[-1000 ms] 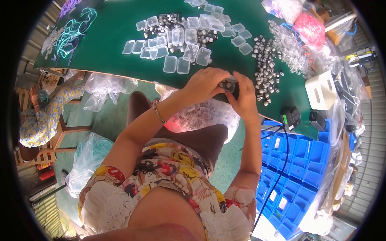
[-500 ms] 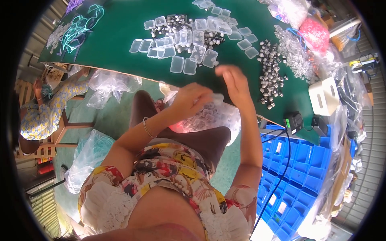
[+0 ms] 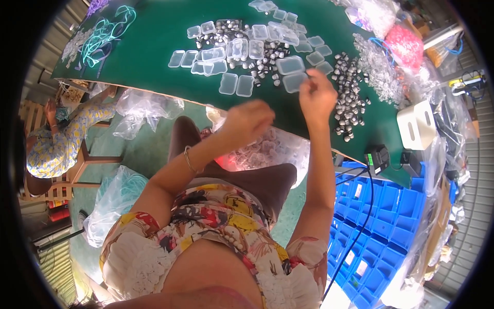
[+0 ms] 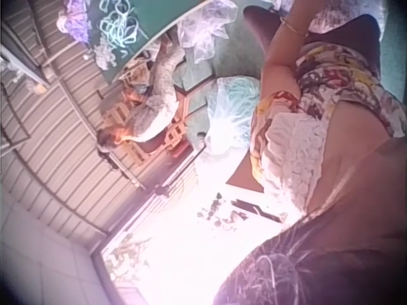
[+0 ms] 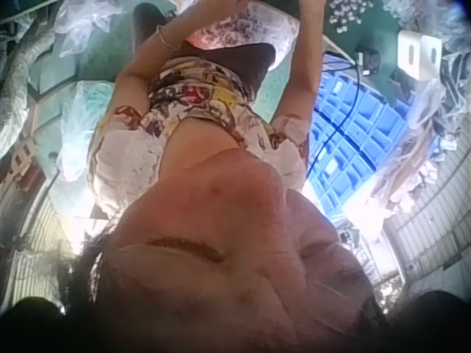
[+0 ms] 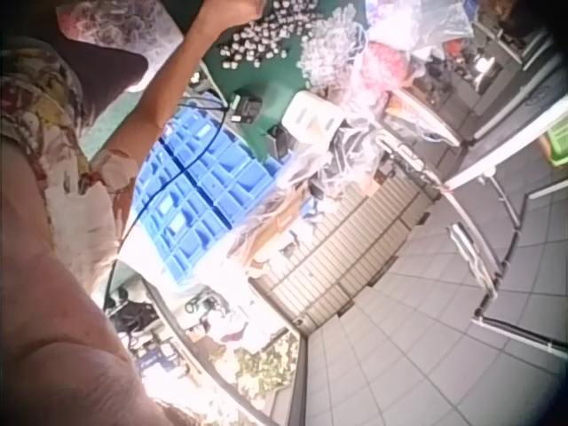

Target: Manually placing small metallic components into clear plastic containers at a workbench.

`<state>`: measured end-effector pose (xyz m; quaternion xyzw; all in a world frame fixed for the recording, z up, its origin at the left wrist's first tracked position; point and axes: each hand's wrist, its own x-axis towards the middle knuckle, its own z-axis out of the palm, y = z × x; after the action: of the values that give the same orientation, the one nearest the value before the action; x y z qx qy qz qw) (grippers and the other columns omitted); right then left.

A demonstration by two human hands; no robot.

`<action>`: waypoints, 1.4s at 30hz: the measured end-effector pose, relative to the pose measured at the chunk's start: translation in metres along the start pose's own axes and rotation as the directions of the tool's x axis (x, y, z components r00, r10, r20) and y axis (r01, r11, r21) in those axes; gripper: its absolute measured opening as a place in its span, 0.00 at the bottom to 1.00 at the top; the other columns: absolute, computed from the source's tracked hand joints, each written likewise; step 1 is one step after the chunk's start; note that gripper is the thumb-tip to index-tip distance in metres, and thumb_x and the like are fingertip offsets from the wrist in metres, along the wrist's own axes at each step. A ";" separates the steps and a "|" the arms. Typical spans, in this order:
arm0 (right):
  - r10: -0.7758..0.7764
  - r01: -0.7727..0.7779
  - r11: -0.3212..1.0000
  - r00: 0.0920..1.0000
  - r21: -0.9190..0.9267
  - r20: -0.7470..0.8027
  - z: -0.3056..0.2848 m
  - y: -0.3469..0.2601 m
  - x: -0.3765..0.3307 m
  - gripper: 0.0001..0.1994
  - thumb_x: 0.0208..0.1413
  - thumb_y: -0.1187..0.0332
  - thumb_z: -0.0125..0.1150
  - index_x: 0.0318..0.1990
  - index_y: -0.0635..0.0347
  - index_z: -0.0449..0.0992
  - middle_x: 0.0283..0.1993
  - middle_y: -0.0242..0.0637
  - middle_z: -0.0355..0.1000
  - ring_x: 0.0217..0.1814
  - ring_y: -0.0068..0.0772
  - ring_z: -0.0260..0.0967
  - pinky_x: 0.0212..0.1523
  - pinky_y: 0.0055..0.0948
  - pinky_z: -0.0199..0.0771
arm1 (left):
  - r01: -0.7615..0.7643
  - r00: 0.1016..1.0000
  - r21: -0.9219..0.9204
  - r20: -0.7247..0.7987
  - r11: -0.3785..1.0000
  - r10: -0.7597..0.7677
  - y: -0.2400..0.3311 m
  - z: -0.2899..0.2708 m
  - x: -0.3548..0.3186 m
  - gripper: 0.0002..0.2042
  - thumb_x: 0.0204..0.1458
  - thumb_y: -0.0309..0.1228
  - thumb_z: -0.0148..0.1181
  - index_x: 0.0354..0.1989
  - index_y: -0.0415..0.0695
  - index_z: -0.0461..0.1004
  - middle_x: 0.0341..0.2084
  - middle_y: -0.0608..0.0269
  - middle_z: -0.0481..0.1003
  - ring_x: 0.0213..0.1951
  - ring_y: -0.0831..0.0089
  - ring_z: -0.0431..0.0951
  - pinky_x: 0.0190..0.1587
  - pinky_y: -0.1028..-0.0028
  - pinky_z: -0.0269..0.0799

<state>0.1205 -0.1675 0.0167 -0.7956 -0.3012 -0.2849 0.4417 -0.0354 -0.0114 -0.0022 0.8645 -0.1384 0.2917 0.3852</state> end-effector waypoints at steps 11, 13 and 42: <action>0.030 0.027 0.887 0.993 -0.460 0.116 -0.057 -0.007 -0.039 0.07 0.50 0.66 0.64 0.37 0.52 0.77 0.22 0.29 0.71 0.28 0.37 0.71 0.35 0.43 0.63 | -0.015 1.000 0.476 0.004 0.879 0.014 -0.037 0.020 0.067 0.07 0.41 0.29 0.67 0.30 0.49 0.77 0.32 0.64 0.76 0.36 0.63 0.78 0.39 0.64 0.71; 0.036 0.004 0.872 0.997 -0.489 0.072 -0.070 0.010 -0.028 0.06 0.50 0.66 0.64 0.35 0.51 0.77 0.23 0.29 0.71 0.29 0.37 0.71 0.36 0.42 0.63 | -0.066 0.997 0.486 0.009 0.872 0.070 -0.030 0.017 0.059 0.06 0.42 0.29 0.67 0.29 0.49 0.77 0.30 0.66 0.76 0.35 0.63 0.78 0.38 0.64 0.70; -0.055 0.294 0.860 0.865 -0.416 0.498 -0.061 -0.015 -0.013 0.03 0.46 0.71 0.62 0.29 0.51 0.78 0.30 0.31 0.73 0.38 0.39 0.72 0.39 0.44 0.63 | -0.008 1.000 0.190 0.020 0.982 0.004 -0.005 0.063 0.064 0.08 0.40 0.27 0.68 0.30 0.49 0.77 0.28 0.65 0.74 0.36 0.62 0.76 0.38 0.62 0.71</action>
<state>0.0894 -0.2172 0.0429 -0.8927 -0.3920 -0.1893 0.1162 0.0424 -0.0557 0.0003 0.8997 -0.1165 0.2962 0.2986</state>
